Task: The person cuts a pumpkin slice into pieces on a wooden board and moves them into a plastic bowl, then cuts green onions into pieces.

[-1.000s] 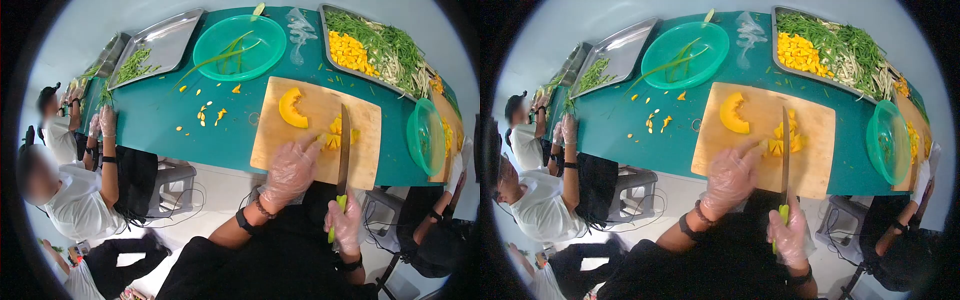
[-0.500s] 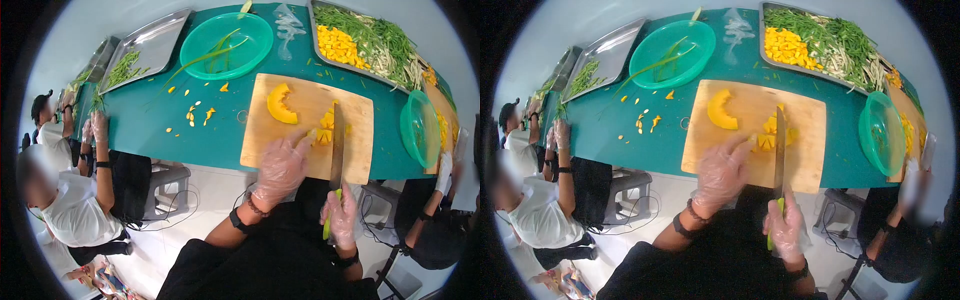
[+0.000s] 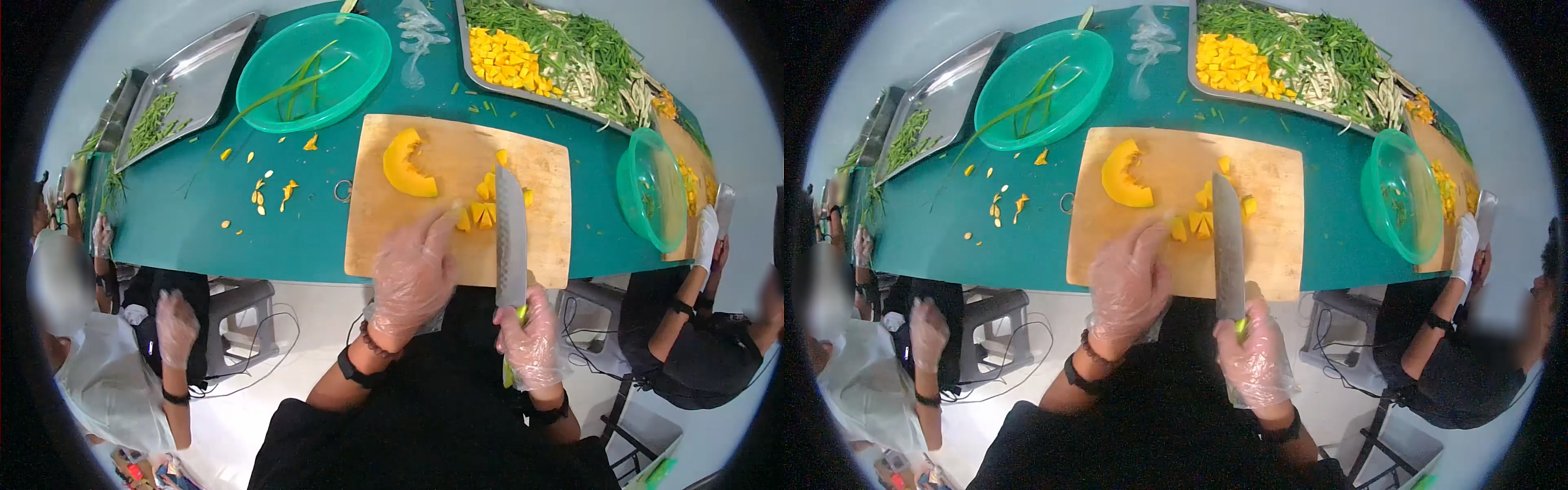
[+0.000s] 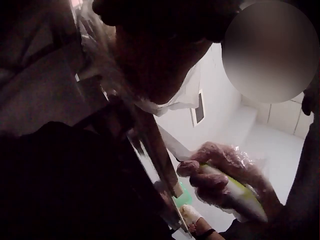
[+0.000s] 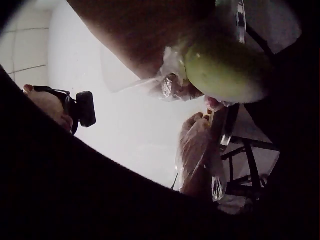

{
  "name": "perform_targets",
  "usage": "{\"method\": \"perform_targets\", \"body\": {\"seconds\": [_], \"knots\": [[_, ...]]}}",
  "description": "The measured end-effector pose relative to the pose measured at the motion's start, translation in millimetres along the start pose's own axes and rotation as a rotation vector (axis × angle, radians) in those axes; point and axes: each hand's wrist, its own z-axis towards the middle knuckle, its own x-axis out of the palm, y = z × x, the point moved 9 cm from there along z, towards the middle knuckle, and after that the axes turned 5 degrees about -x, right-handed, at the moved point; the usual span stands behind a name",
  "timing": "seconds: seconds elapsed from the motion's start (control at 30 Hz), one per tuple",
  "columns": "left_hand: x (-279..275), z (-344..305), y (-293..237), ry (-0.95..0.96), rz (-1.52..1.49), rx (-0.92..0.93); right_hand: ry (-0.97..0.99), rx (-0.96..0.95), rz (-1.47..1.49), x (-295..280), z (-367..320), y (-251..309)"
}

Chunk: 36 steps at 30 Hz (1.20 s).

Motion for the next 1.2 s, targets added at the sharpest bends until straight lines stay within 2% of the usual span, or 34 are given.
{"method": "perform_targets", "body": {"seconds": [0.03,0.13,0.23,0.33,0.43,0.53,0.83,1.2], "knots": [[-2,-4,2,0.013,-0.008,-0.004,-0.014,0.026,-0.005,0,0,9],[-8,-14,7,0.032,-0.020,0.005,-0.024,-0.059,-0.240,-7,4,13],[-6,-18,6,0.051,-0.012,0.042,-0.008,-0.135,-0.576,-4,8,39],[-7,-13,0,0.081,0.014,0.067,0.024,-0.214,-0.663,6,13,68],[-4,-10,-2,0.115,0.021,0.070,0.028,-0.384,-0.741,6,21,70],[-3,-6,-6,0.149,0.005,0.055,-0.010,-0.399,-0.793,-2,27,80],[9,-9,-7,0.216,-0.008,0.078,-0.022,-0.202,-0.834,-20,27,73],[-6,-26,6,0.149,-0.080,0.128,0.122,-0.375,-0.997,-6,24,71]]}}
